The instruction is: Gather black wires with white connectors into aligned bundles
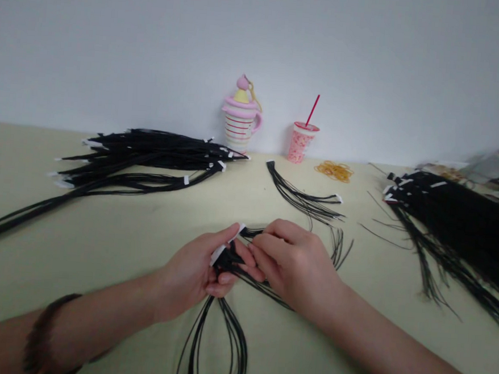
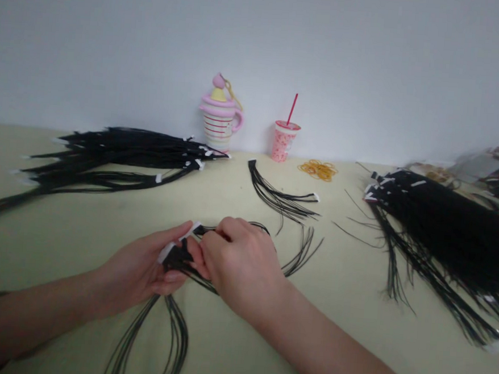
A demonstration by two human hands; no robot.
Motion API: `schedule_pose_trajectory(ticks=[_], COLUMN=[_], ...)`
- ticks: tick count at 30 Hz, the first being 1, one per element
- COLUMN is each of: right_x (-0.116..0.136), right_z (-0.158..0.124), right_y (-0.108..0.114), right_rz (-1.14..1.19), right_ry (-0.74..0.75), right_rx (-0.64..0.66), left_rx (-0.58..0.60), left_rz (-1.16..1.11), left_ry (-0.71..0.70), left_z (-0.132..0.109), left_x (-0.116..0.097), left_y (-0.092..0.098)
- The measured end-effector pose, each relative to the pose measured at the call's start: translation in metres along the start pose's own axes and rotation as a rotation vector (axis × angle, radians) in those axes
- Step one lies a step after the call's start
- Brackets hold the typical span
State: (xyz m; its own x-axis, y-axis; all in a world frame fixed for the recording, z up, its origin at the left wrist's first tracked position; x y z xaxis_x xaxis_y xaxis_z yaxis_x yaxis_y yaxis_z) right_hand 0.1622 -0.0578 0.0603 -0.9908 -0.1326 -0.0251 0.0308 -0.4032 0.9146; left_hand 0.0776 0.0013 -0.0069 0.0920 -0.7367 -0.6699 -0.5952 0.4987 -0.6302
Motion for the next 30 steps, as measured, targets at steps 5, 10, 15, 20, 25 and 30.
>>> schedule_pose_trajectory(ticks=[5,10,15,20,25,30], right_x=[-0.001,-0.004,-0.003,-0.004,-0.006,-0.010], right_z=[-0.006,-0.008,-0.011,-0.010,-0.005,-0.005], right_y=[-0.007,-0.010,-0.007,-0.005,-0.018,-0.026], right_rz=[0.146,0.324,0.309,0.462,0.745,0.798], right_ry=[-0.012,-0.046,-0.059,-0.138,-0.268,-0.315], right_rx=[-0.021,-0.049,-0.075,-0.082,0.052,0.105], left_rx=[-0.010,-0.003,-0.047,-0.035,-0.013,0.008], left_rz=[-0.001,0.004,-0.030,-0.049,-0.055,-0.041], left_ry=[0.000,-0.012,-0.056,0.008,0.070,0.066], left_z=[-0.001,-0.001,-0.001,-0.003,-0.004,-0.003], left_x=[0.002,0.004,0.001,0.002,0.003,0.002], left_y=[0.000,0.002,0.005,0.003,0.001,-0.001])
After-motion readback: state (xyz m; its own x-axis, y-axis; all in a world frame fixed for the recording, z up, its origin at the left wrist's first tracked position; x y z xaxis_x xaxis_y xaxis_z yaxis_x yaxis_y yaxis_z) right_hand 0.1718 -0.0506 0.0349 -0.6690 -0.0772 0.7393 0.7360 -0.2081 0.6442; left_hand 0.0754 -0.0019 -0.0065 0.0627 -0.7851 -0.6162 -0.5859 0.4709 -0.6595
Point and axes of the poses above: each hand's wrist, its own z-axis towards the middle knuckle, its own y-axis out of the back of the hand, x = y × z, the point moved 6 cm from there along z, towards the middle knuckle, and after that the axes turned 14 degrees about -z, right-handed, at the moved point
